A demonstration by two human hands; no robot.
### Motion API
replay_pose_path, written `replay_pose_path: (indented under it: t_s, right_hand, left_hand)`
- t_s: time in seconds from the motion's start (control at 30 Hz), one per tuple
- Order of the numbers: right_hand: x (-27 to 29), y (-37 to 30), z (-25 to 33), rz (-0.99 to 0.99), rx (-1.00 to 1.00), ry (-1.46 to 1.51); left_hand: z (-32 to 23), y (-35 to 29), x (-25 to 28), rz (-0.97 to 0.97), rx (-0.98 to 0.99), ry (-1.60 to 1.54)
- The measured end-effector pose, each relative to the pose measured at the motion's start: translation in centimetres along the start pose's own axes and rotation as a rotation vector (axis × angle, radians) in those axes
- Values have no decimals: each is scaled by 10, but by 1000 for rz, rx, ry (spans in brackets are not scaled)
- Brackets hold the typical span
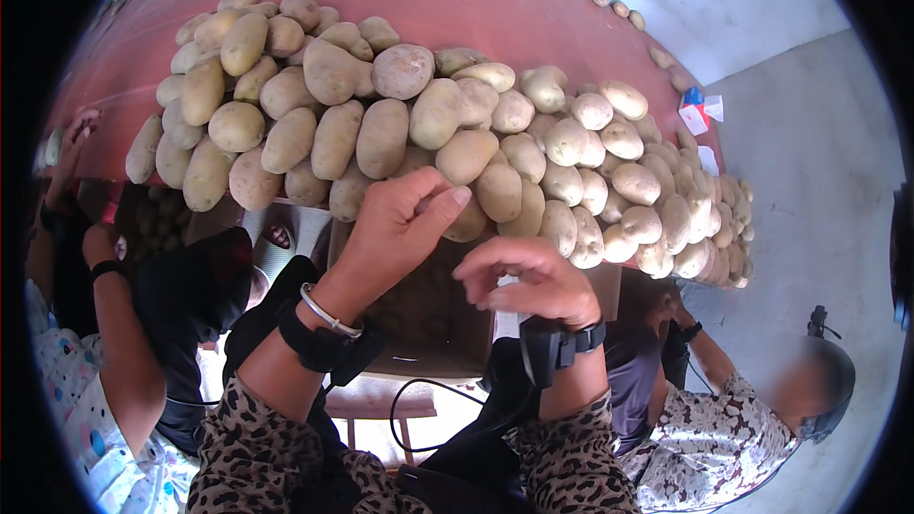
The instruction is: Sorting potatoes on a long table and placing selected ones into a cardboard box.
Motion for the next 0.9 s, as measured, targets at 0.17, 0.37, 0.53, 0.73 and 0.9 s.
replay_pose_path:
  t_s: [0.17,0.37,0.53,0.73,0.9]
  right_hand:
    - [15,-6,-13,-53,-93,212]
    - [-27,25,-41,70,-87,-346]
    - [-29,34,-63,-97,-167,-938]
    - [-33,37,-81,-136,-80,-1112]
    - [-33,36,-78,-156,-86,-1145]
  left_hand:
    - [-22,4,-8,16,-152,195]
    - [-32,1,4,-36,-299,253]
    - [-38,1,14,-117,-354,228]
    - [-50,2,34,-172,-373,308]
    - [-68,1,75,-342,-470,394]
Point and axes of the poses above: each hand's wrist, its own y-axis towards the middle knuckle, its own x-axis out of the back of the hand, z = x × y, the point moved 10 cm from there along y, towards the middle knuckle, and after that the axes turned 8 degrees about -x, right-handed, at the moved point
